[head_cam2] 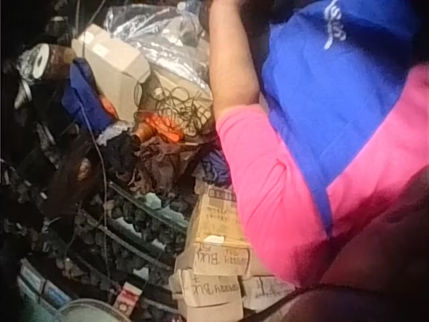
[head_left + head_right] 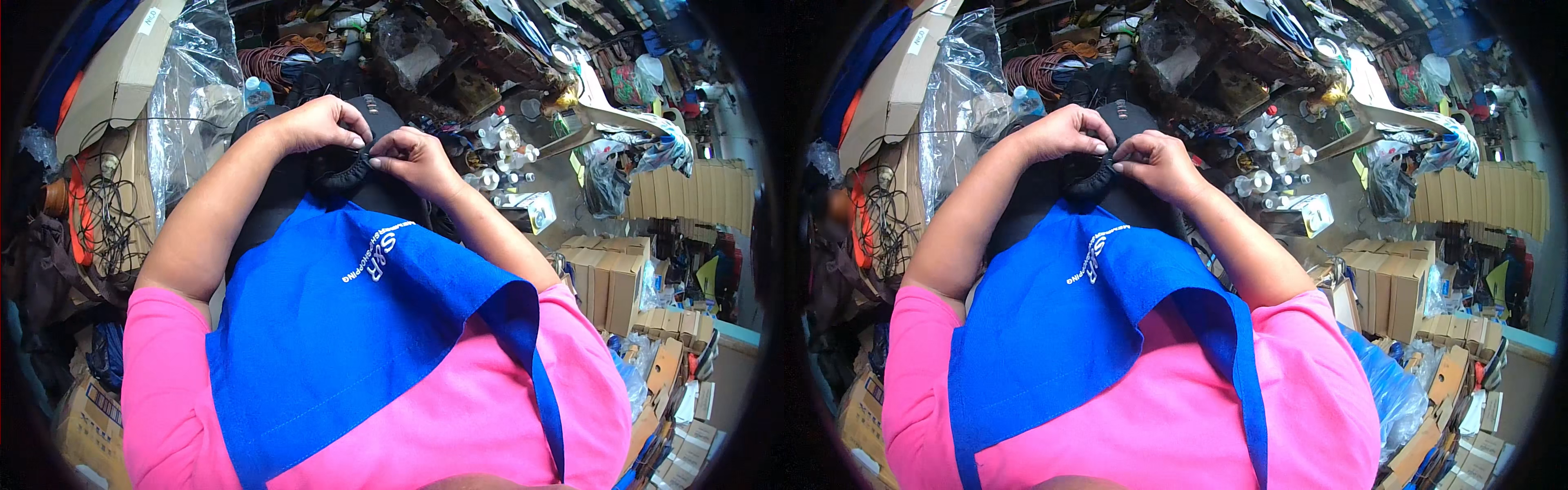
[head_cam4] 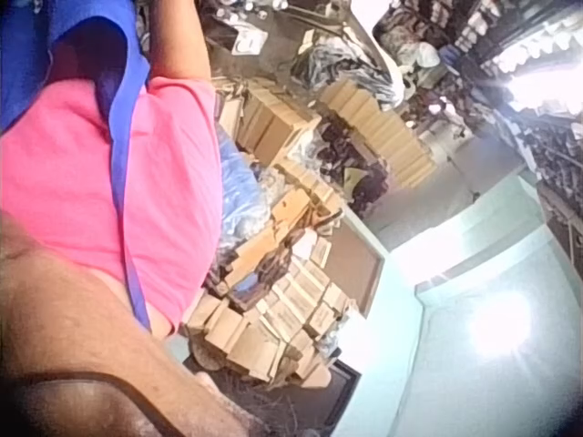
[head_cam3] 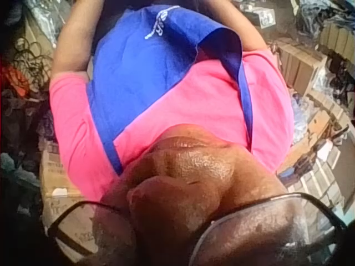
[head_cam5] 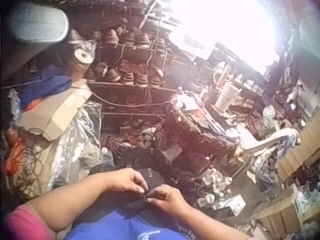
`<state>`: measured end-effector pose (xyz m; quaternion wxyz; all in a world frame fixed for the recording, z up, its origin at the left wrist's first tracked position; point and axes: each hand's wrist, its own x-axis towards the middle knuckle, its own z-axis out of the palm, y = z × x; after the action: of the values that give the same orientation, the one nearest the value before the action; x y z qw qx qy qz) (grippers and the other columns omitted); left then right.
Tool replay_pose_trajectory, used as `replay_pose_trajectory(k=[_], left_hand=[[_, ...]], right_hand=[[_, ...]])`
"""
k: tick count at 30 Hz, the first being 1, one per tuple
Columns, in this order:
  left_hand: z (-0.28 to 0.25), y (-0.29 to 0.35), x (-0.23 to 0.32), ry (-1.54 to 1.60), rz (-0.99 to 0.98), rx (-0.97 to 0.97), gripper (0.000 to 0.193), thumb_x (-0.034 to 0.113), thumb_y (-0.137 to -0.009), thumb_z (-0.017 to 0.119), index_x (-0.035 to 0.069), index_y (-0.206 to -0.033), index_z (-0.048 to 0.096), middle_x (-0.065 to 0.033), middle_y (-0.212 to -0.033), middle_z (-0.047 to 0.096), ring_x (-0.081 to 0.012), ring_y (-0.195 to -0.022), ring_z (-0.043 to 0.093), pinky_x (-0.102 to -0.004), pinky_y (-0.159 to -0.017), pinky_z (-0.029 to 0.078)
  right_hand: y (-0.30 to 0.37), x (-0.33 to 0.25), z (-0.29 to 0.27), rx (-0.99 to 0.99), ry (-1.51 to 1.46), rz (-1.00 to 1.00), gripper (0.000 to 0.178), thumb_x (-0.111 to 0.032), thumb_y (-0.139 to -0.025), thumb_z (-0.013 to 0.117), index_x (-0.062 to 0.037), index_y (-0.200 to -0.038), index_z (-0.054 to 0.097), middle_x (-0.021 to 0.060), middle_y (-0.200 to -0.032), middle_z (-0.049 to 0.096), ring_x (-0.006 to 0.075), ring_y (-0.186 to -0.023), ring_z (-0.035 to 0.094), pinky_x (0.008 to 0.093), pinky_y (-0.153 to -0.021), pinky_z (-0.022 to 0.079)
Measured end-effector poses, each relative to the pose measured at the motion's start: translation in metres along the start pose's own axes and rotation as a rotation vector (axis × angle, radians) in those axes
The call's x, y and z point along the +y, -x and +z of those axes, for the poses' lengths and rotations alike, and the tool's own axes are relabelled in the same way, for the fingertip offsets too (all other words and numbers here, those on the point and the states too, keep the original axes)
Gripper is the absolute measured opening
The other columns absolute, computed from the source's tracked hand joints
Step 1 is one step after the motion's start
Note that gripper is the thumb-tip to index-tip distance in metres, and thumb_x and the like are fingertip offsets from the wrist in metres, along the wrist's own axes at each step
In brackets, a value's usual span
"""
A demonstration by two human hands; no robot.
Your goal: Manually sewing or stitching together components of a black leather shoe.
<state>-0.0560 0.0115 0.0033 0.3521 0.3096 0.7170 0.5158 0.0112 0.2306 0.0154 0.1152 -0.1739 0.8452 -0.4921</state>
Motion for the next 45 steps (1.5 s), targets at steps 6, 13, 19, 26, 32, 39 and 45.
replay_pose_trajectory(k=[6,13,19,26,32,39,45], left_hand=[[0.012,0.037,0.005,-0.381,0.051,0.514,0.018,-0.001,-0.083,0.050,0.001,-0.100,0.057,-0.0084,-0.092,0.050,-0.0201,-0.082,0.055,-0.0313,-0.079,0.046],[0.057,0.074,0.008,-0.365,0.101,0.687,0.024,-0.006,-0.079,0.057,0.005,-0.096,0.069,-0.0075,-0.076,0.051,-0.0177,-0.071,0.056,-0.0287,-0.069,0.048],[0.061,0.068,0.003,-0.664,0.114,0.796,0.021,-0.001,-0.074,0.065,0.007,-0.092,0.070,-0.0076,-0.072,0.052,-0.0201,-0.073,0.054,-0.0298,-0.067,0.045],[0.050,0.055,-0.006,-0.396,0.164,0.700,0.026,-0.001,-0.074,0.064,0.012,-0.095,0.072,-0.0044,-0.079,0.044,-0.0180,-0.074,0.048,-0.0286,-0.068,0.043],[0.049,0.055,-0.012,-0.378,0.155,0.690,0.027,-0.002,-0.074,0.064,0.014,-0.094,0.072,-0.0038,-0.076,0.041,-0.0171,-0.072,0.046,-0.0278,-0.068,0.041],[0.048,0.054,-0.014,-0.382,0.138,0.672,0.027,-0.002,-0.074,0.064,0.014,-0.094,0.072,-0.0035,-0.074,0.041,-0.0169,-0.071,0.045,-0.0280,-0.067,0.041],[0.048,0.054,-0.015,-0.399,0.155,0.665,0.026,-0.001,-0.074,0.065,0.014,-0.094,0.072,-0.0046,-0.075,0.044,-0.0180,-0.072,0.047,-0.0290,-0.067,0.041]], right_hand=[[0.007,-0.013,-0.006,-0.003,0.356,-0.268,0.020,-0.010,-0.072,0.072,-0.0113,-0.093,0.070,0.0070,-0.074,0.055,0.0227,-0.070,0.057,0.0318,-0.062,0.046],[0.030,-0.016,0.014,0.057,0.615,-0.301,0.034,-0.009,-0.073,0.065,-0.0124,-0.107,0.066,0.0080,-0.078,0.052,0.0248,-0.079,0.055,0.0402,-0.082,0.038],[0.029,-0.012,0.009,0.053,0.570,-0.236,0.038,-0.005,-0.072,0.067,-0.0156,-0.109,0.067,0.0048,-0.073,0.051,0.0226,-0.074,0.052,0.0359,-0.076,0.040],[0.004,-0.006,-0.016,-0.168,0.154,0.033,0.029,-0.004,-0.083,0.060,-0.0167,-0.107,0.069,0.0037,-0.084,0.053,0.0158,-0.084,0.053,0.0271,-0.078,0.044],[-0.005,-0.008,-0.020,-0.221,0.124,0.046,0.027,-0.003,-0.082,0.059,-0.0156,-0.104,0.070,0.0031,-0.083,0.051,0.0152,-0.084,0.052,0.0265,-0.078,0.043],[-0.006,-0.007,-0.022,-0.227,0.130,0.068,0.025,-0.007,-0.081,0.063,-0.0182,-0.102,0.072,0.0057,-0.086,0.056,0.0187,-0.086,0.055,0.0293,-0.080,0.045],[-0.006,-0.009,-0.022,-0.247,0.123,0.064,0.025,-0.006,-0.082,0.062,-0.0163,-0.103,0.071,0.0030,-0.082,0.052,0.0155,-0.084,0.053,0.0272,-0.079,0.043]])
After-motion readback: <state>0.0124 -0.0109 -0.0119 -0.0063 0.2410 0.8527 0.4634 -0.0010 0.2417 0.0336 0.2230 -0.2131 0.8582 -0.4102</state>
